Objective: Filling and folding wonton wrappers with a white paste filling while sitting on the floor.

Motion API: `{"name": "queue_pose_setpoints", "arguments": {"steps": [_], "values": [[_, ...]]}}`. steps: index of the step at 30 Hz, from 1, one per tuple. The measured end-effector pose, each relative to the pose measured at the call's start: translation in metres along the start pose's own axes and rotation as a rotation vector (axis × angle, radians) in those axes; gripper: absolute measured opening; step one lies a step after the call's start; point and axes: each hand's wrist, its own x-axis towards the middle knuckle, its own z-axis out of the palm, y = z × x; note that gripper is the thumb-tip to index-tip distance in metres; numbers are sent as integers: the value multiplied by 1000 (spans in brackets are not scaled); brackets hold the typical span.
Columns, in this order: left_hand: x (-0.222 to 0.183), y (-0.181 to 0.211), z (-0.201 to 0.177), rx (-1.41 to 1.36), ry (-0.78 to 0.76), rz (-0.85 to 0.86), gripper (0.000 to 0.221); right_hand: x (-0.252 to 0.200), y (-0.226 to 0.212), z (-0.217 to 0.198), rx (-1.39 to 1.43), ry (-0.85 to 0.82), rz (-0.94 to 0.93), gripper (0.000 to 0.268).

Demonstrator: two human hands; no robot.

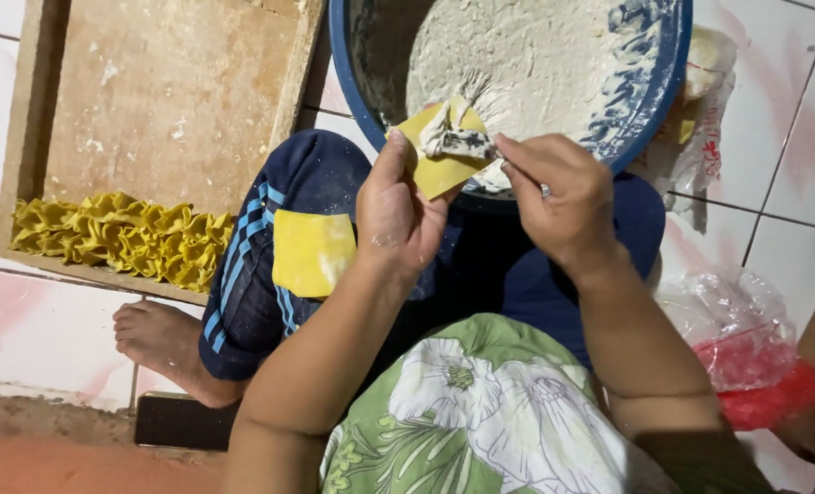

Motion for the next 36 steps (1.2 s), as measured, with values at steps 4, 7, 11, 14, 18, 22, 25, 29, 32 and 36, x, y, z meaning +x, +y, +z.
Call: {"name": "queue_pose_setpoints", "arguments": {"steps": [4,7,11,14,18,22,25,29,32,36], "values": [[26,-11,-31,-79,-20,-22,36,-16,3,8,14,59,38,25],[40,-15,-41,-76,-28,-13,38,-24,8,6,-1,81,46,24],[47,-9,-40,-67,-66,34,37,-32,28,-4,-58,95,29,21],[41,-7,-37,1,-62,98,37,-29,30,-11,-91,104,32,17],[32,-13,-28,146,-119,130,34,-12,23,-9,-104,97,9,15],[61,-35,-65,177,-123,124,35,0,26,4,-64,67,51,17],[42,-27,-45,162,-124,125,33,6,36,7,-107,65,36,17],[48,-26,-44,173,-113,129,36,9,39,-1,-46,108,123,14],[37,-20,-29,172,-85,125,41,9,19,-11,28,101,258,13],[22,-14,-11,118,-137,127,40,-2,-1,-10,199,27,488,14]]}}
